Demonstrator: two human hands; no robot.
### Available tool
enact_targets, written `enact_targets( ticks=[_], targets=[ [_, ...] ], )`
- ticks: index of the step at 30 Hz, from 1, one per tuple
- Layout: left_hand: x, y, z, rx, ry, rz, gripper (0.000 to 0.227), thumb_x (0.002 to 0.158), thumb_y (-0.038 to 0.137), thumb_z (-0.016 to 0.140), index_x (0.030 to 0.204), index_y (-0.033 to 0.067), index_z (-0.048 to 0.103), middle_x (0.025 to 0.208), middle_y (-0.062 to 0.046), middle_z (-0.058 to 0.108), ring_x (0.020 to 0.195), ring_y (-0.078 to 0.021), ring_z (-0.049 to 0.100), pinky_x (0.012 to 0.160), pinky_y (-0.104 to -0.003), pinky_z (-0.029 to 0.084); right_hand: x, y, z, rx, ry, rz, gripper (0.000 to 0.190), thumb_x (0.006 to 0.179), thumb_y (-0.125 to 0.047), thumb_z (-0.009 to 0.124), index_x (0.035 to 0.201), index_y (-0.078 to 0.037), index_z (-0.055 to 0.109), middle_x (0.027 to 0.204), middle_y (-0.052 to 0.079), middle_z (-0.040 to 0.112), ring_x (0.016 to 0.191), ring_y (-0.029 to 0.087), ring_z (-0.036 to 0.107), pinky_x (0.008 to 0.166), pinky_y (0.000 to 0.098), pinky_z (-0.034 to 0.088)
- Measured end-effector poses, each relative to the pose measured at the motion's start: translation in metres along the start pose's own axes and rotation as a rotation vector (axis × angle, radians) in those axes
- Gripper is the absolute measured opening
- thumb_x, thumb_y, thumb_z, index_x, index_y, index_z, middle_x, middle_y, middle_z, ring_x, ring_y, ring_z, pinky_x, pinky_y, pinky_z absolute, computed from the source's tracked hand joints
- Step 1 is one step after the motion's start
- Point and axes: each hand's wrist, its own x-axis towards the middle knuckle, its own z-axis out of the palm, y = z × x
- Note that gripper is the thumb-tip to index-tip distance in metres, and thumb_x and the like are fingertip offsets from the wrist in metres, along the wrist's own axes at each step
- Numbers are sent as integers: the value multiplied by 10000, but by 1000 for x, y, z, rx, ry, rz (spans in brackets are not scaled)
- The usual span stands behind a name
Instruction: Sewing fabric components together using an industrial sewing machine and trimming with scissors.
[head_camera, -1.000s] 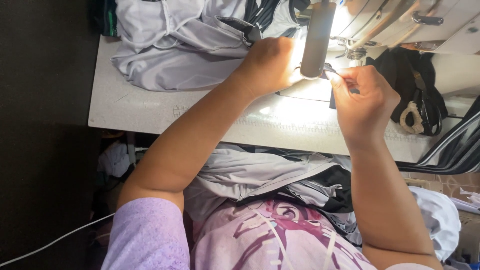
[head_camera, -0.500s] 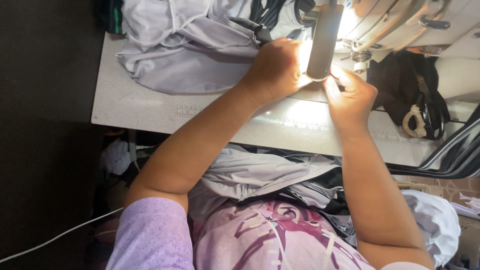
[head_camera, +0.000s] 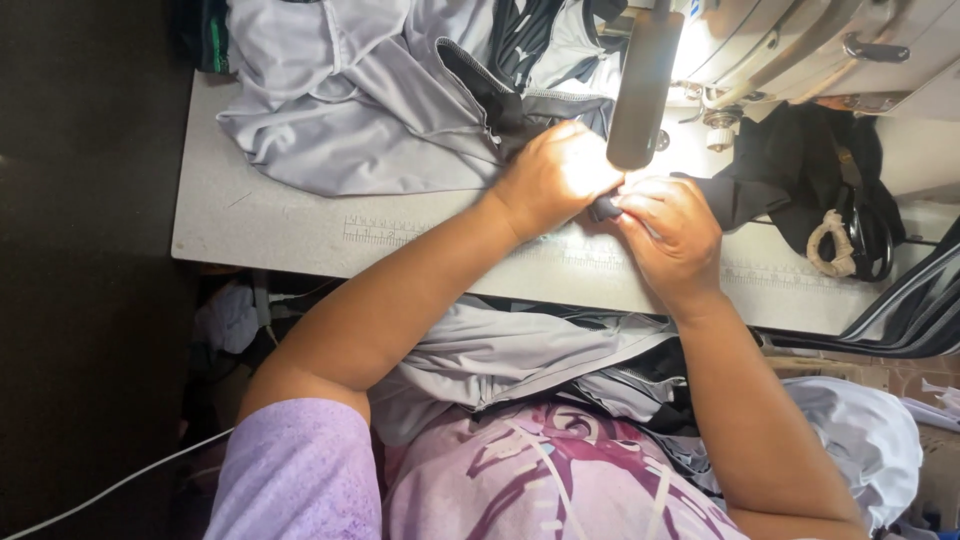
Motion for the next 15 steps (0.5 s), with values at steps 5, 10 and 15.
enact_targets(
  ticks=[5, 10, 15],
  targets=[
    [-12, 3, 3, 44, -57, 62, 238, 981, 179, 590, 743, 179, 586, 683, 12, 511, 683, -189, 562, 717, -336, 530, -6, 6, -4, -27, -58, -15, 43, 967, -29, 772, 938, 2, 764, 943, 149, 716, 864, 367, 681, 763, 441, 553],
    [-26, -4, -13, -96, -336, 10, 382, 673, 131, 872, 1013, 121, 699, 961, -91, 687, 1012, -276, 666, 938, -415, 547, -15, 9, -3, -112, -191, -35, 50, 928, -67, 790, 952, -39, 756, 990, 113, 727, 897, 336, 679, 779, 428, 560],
    [-26, 6, -44, 12, -707, -120, 444, 827, 400, 684, 1256, 284, 676, 1377, -75, 597, 1363, -339, 495, 1050, -650, 382, -23, 3, -2, -227, -269, -34, 78, 940, -103, 768, 980, -43, 739, 985, 92, 726, 925, 294, 697, 785, 388, 579]
  ],
)
